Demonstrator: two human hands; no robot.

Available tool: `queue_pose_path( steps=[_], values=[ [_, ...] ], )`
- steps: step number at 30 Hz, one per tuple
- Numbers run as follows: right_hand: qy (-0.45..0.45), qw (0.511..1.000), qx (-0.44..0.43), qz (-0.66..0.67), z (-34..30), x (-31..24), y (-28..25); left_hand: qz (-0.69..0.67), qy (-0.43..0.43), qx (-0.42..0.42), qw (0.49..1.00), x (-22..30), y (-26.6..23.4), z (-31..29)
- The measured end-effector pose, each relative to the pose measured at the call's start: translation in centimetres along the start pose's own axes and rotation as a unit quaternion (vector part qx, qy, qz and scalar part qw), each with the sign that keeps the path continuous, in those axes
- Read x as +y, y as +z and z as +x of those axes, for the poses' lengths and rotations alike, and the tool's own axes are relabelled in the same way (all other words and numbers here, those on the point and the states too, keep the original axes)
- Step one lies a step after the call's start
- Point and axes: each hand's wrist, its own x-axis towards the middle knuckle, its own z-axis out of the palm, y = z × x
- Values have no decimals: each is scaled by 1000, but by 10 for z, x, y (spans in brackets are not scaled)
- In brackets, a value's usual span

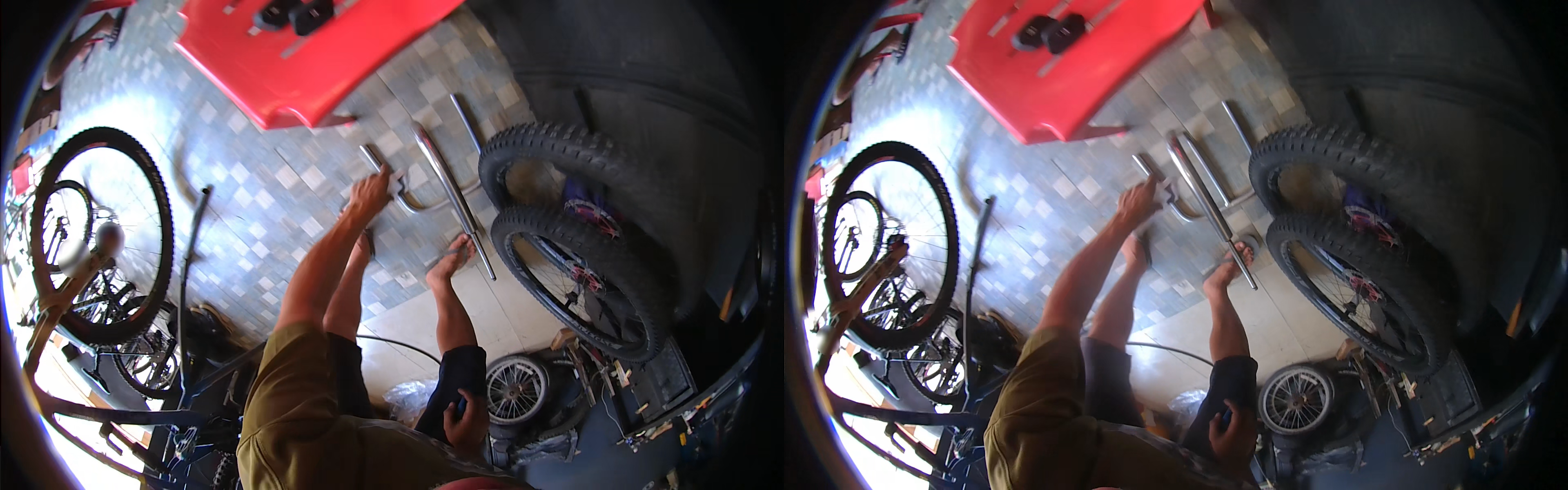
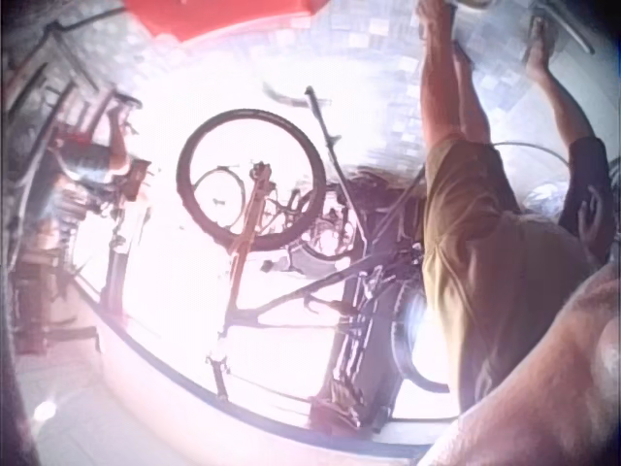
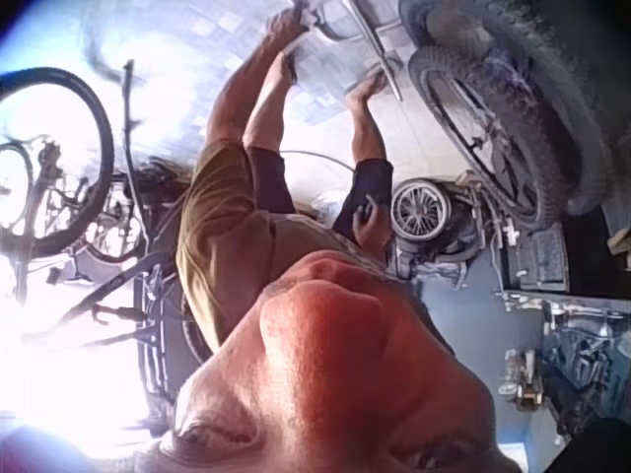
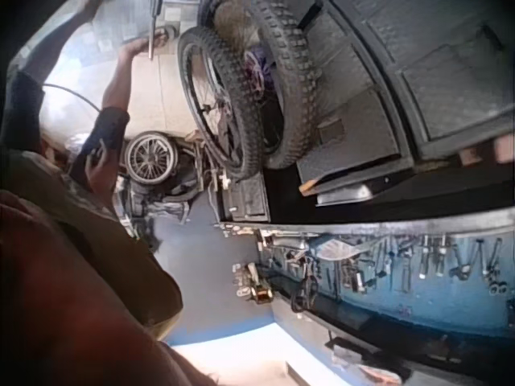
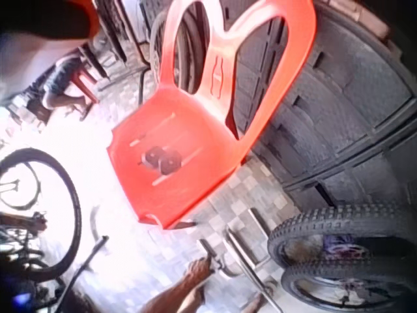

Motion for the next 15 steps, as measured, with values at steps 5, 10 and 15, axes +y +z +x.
queue_pose_path(
  steps=[5, 10, 15],
  values=[
    [-17, 1000, -14, 22, -5, -16, -3, -262, -181, 117, 941, 19, -161, -134],
    [-25, 999, -31, 24, -14, -30, 6, -440, -134, 369, 808, 10, -320, -155],
    [-65, 997, -24, 17, -18, -39, 12, -601, -10, 394, 695, 14, -465, -62]
  ],
)
